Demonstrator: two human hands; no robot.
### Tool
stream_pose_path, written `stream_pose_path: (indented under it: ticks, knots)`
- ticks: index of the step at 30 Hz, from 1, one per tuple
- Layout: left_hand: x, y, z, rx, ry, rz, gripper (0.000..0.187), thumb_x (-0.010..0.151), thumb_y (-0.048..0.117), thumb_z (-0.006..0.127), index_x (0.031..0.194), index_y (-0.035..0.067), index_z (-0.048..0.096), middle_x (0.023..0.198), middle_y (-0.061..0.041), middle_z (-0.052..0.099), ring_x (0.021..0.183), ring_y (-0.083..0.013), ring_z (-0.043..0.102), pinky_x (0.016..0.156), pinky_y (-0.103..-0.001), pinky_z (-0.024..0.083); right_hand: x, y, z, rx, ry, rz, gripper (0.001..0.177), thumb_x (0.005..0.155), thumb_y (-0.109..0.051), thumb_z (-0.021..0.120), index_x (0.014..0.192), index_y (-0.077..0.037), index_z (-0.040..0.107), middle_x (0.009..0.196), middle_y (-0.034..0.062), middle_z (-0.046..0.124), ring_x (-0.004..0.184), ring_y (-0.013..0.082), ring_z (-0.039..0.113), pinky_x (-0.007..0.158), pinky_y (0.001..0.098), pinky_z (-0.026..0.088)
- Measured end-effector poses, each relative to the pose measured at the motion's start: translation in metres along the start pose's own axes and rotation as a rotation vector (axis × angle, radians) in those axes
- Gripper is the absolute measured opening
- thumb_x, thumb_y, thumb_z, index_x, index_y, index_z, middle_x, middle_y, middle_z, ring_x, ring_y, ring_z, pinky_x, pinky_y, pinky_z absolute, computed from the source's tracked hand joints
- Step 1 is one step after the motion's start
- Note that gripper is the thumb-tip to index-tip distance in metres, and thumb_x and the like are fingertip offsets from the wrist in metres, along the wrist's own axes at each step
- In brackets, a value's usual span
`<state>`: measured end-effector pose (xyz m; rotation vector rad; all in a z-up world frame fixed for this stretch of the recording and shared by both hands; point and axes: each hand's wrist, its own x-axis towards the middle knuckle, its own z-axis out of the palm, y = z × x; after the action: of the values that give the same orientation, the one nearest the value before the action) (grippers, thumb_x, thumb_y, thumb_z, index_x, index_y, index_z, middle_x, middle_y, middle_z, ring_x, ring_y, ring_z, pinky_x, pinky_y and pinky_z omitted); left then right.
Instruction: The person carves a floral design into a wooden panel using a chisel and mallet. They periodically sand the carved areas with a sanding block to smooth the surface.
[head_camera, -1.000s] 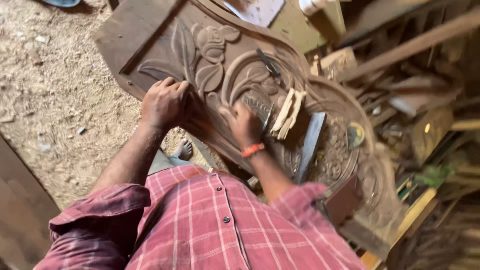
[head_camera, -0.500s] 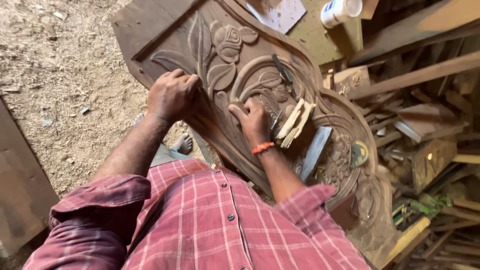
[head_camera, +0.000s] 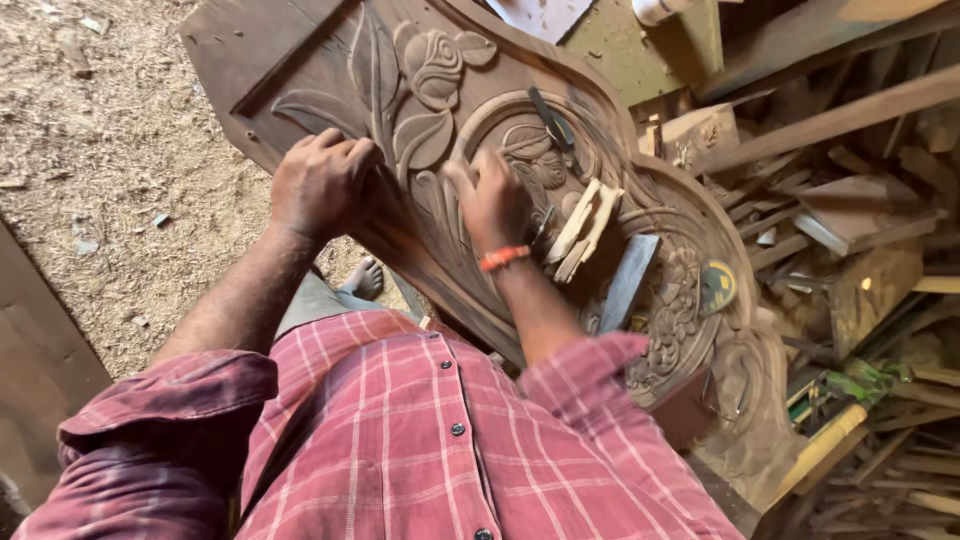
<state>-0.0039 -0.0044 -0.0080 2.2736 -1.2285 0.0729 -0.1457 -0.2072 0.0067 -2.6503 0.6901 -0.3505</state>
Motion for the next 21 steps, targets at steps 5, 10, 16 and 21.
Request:
stream_pose_path:
  ticks: [5,10,16,21]
  knots:
    - [0.005,0.0,-0.008,0.014,-0.002,-0.002,0.016,0.093,0.026,0.068,0.092,0.012,0.061,0.08,-0.005,0.068,0.085,-0.0239,0.066,0.076,-0.038,0.055,0.007,-0.011,-0.003,-0.006,-0.07,0.004,0.037,0.09,-0.038,0.077,0.083,-0.007,0.059,0.079,0.016,0.066,0.069,0.0384,0.065,0.057,0.0506,0.047]
    - [0.0,0.0,-0.007,-0.003,-0.014,-0.011,0.013,0.093,0.025,0.068,0.092,0.013,0.062,0.081,-0.003,0.069,0.084,-0.0216,0.066,0.076,-0.037,0.055,0.032,-0.001,-0.006,-0.088,-0.128,0.056,0.036,0.097,-0.036,0.073,0.081,-0.008,0.059,0.08,0.0127,0.065,0.063,0.029,0.064,0.05,0.0432,0.05]
    - [0.004,0.001,-0.011,-0.017,-0.015,-0.011,0.014,0.092,0.024,0.068,0.094,0.012,0.062,0.081,-0.003,0.069,0.084,-0.0219,0.065,0.076,-0.038,0.054,0.046,0.012,-0.001,-0.066,-0.247,0.168,0.041,0.091,-0.045,0.076,0.074,-0.013,0.058,0.063,0.0035,0.06,0.051,0.0179,0.056,0.046,0.0354,0.047]
    - [0.0,0.0,-0.009,0.0,-0.035,-0.015,0.015,0.09,0.024,0.068,0.092,0.011,0.062,0.082,-0.005,0.069,0.084,-0.0229,0.066,0.075,-0.038,0.054,0.051,0.012,0.001,-0.078,-0.194,0.085,0.041,0.089,-0.043,0.08,0.072,-0.012,0.058,0.063,0.0034,0.063,0.05,0.0146,0.054,0.043,0.0304,0.046]
